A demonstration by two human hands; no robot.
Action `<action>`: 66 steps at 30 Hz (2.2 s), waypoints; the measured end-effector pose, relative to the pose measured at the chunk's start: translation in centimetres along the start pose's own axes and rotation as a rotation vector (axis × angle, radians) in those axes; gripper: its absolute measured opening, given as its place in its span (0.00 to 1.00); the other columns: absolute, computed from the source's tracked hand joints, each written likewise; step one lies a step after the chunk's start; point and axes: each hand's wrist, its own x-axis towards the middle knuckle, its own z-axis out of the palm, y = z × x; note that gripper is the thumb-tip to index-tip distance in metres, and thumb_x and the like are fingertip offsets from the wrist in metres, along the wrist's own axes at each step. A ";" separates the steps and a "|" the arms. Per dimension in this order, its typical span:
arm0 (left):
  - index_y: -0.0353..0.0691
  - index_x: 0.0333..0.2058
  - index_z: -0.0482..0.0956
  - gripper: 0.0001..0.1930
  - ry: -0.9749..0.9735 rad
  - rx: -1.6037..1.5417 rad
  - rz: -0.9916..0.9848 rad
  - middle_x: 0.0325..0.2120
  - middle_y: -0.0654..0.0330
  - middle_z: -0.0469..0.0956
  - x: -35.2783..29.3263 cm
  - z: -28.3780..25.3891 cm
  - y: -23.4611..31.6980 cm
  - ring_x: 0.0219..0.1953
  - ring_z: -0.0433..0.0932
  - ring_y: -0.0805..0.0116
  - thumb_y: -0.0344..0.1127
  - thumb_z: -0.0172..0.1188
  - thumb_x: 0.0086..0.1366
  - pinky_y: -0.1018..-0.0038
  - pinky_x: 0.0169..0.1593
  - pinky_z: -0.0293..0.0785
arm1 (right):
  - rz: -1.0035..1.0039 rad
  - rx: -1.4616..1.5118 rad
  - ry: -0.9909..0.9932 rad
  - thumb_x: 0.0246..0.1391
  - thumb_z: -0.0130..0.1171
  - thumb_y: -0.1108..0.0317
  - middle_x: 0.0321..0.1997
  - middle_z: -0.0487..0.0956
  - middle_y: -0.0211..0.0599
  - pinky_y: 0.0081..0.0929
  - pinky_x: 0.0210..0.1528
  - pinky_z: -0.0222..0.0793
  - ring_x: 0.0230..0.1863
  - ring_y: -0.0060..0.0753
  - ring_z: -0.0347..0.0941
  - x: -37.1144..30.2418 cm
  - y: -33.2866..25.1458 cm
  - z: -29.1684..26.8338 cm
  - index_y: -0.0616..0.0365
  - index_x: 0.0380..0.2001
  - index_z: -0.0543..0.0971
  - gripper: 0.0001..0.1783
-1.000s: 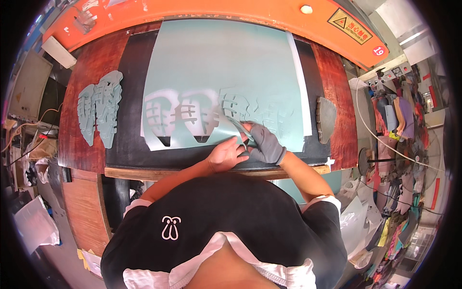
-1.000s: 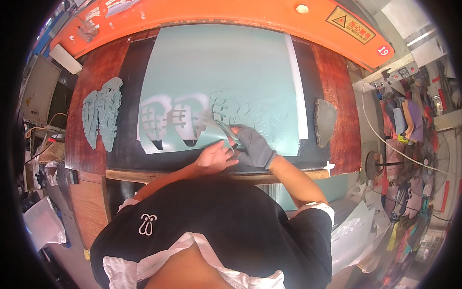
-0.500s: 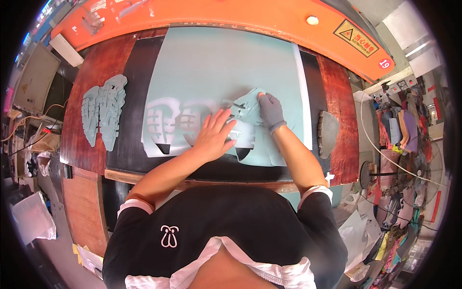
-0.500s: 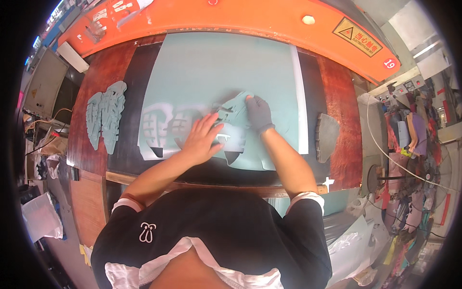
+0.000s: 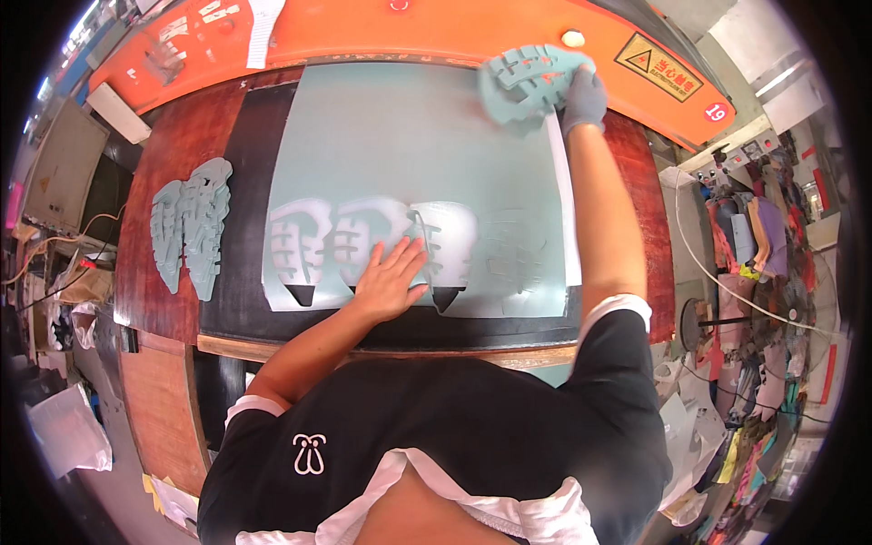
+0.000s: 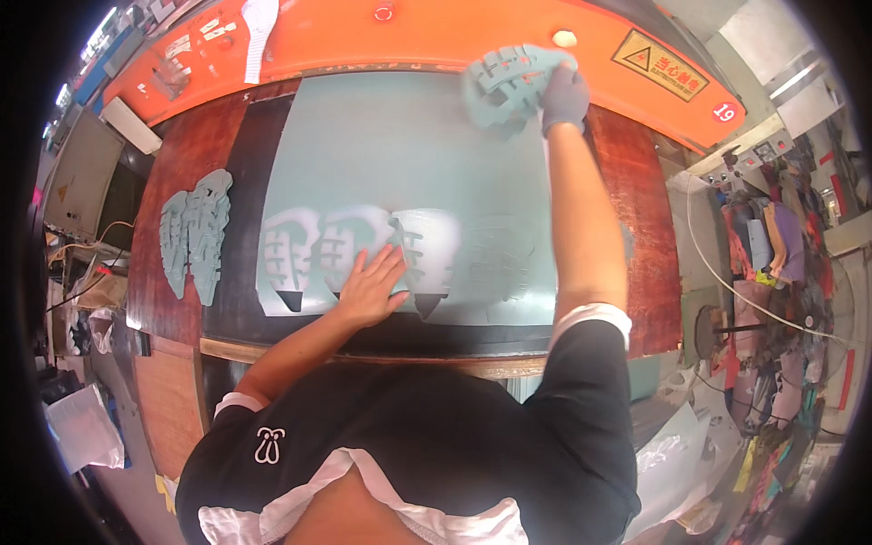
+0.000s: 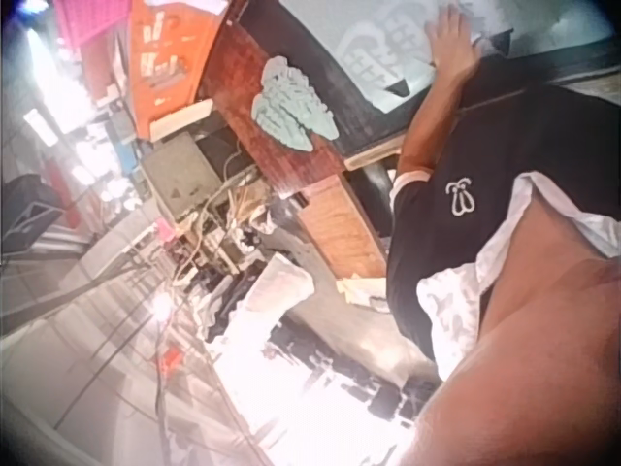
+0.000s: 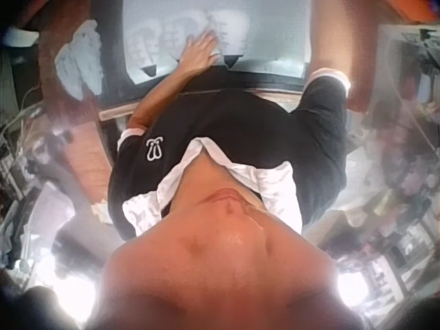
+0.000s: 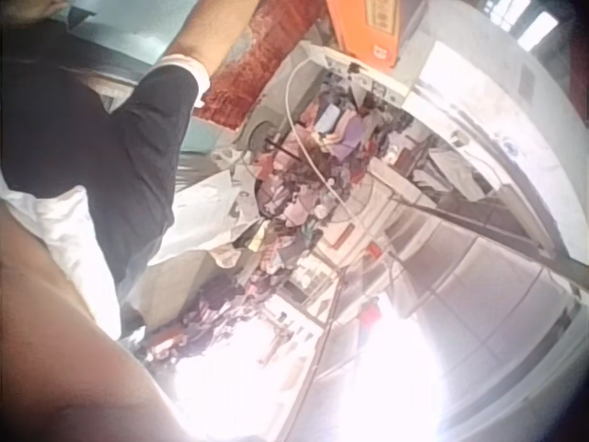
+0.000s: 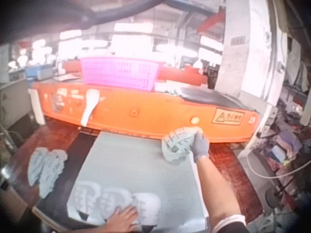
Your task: The person removes excess vinyl from a light blue sheet on a cutting machine bed, then wipes the surface with a cloth. They repeat this process with a second sheet, weeding the vinyl and wiping the bed between cycles.
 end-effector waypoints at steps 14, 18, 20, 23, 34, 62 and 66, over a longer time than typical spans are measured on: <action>0.46 0.61 0.56 0.26 -0.826 -1.692 -0.435 0.40 0.57 0.74 -1.0 1.0 10.1 0.39 0.75 0.66 0.40 0.52 0.66 0.71 0.43 0.72 | -0.524 -0.581 -0.657 0.56 0.53 0.67 0.34 0.77 0.47 0.32 0.38 0.70 0.35 0.46 0.74 -21.4 9.4 -18.9 0.59 0.39 0.74 0.10; 0.50 0.47 0.63 0.13 -0.970 -2.325 -0.891 0.38 0.59 0.74 2.1 4.9 11.8 0.31 0.72 0.70 0.45 0.47 0.68 0.65 0.40 0.71 | -0.351 -0.563 -0.663 0.55 0.53 0.68 0.36 0.76 0.48 0.33 0.39 0.70 0.36 0.49 0.74 -20.6 9.1 -19.1 0.59 0.39 0.74 0.10; 0.52 0.41 0.63 0.09 -0.836 -2.443 -0.797 0.36 0.60 0.73 2.8 6.0 12.6 0.27 0.70 0.72 0.46 0.47 0.68 0.65 0.39 0.69 | -0.313 -0.543 -0.682 0.55 0.53 0.68 0.36 0.76 0.48 0.34 0.40 0.70 0.35 0.51 0.73 -20.6 8.2 -19.3 0.59 0.39 0.74 0.10; 0.55 0.45 0.62 0.12 -0.767 -2.567 -0.618 0.31 0.64 0.70 3.6 6.5 13.4 0.23 0.64 0.74 0.48 0.46 0.68 0.67 0.37 0.66 | -0.435 -0.457 -0.799 0.54 0.52 0.70 0.39 0.76 0.48 0.34 0.42 0.70 0.37 0.52 0.73 -21.3 6.8 -20.2 0.59 0.41 0.74 0.11; 0.45 0.65 0.47 0.31 -0.991 -1.858 -0.329 0.41 0.60 0.72 4.2 1.4 13.2 0.34 0.70 0.75 0.53 0.41 0.69 0.73 0.45 0.69 | 0.148 -0.299 -0.903 0.61 0.49 0.62 0.32 0.75 0.30 0.22 0.38 0.66 0.35 0.20 0.69 -18.5 6.7 -19.4 0.60 0.40 0.74 0.13; 0.38 0.52 0.67 0.26 -0.135 -0.317 0.341 0.58 0.56 0.62 5.0 2.7 9.4 0.65 0.52 0.57 0.35 0.60 0.53 0.54 0.65 0.45 | 0.275 -0.179 -0.242 0.52 0.47 0.57 0.24 0.74 0.39 0.31 0.30 0.66 0.28 0.31 0.70 -1.8 12.1 -12.2 0.65 0.25 0.75 0.19; 0.39 0.51 0.68 0.27 -0.117 -0.308 0.320 0.56 0.56 0.64 4.9 2.7 9.5 0.64 0.54 0.55 0.36 0.61 0.51 0.51 0.64 0.46 | 0.087 -0.747 0.106 0.52 0.47 0.58 0.31 0.78 0.49 0.34 0.39 0.68 0.36 0.41 0.75 7.7 8.4 -10.7 0.69 0.31 0.76 0.21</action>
